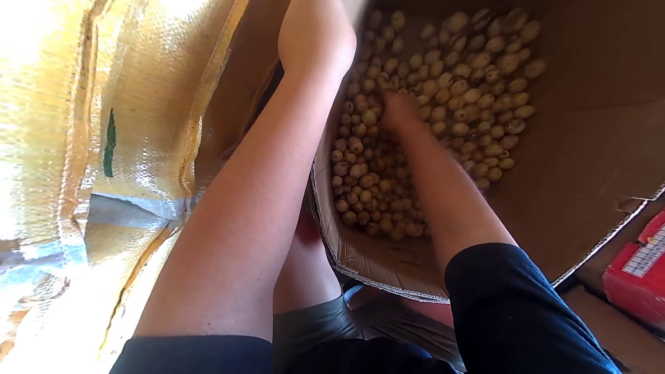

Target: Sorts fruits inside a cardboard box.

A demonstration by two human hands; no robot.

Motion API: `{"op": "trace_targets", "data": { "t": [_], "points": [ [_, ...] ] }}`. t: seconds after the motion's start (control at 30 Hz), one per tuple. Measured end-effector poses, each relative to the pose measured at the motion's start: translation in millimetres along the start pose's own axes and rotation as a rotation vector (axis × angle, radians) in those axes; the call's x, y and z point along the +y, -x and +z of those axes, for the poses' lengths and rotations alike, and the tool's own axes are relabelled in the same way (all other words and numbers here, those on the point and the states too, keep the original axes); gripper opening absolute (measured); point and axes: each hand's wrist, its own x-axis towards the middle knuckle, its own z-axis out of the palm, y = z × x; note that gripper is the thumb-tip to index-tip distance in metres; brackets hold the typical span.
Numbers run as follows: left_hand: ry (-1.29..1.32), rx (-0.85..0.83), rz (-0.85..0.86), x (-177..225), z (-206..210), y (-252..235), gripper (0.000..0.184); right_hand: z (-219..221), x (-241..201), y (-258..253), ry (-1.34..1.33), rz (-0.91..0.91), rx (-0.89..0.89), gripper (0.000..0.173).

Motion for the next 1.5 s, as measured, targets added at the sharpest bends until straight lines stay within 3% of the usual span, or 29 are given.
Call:
{"op": "trace_targets", "data": {
  "t": [0.17,0.6,1.2,1.5],
  "points": [
    [0.002,0.002,0.009,0.1,-0.1,0.2,0.030,2.4,-4.2,-5.6,-0.002,0.040,0.013,0.067],
    [-0.004,0.010,0.007,-1.0,0.8,-0.8,0.029,-1.2,0.2,-9.1,0.031,-0.067,-0.079,0.087],
    [0.027,-0.002,0.015,-2.6,-1.3,-1.3,0.031,-8.9,5.3,-0.6,0.103,-0.140,-0.093,0.076],
    [0.027,-0.006,0.017,-0.8,0.0,-0.4,0.032,-31.8,13.6,35.2,0.074,-0.216,-0.031,0.063]
  ]
}}
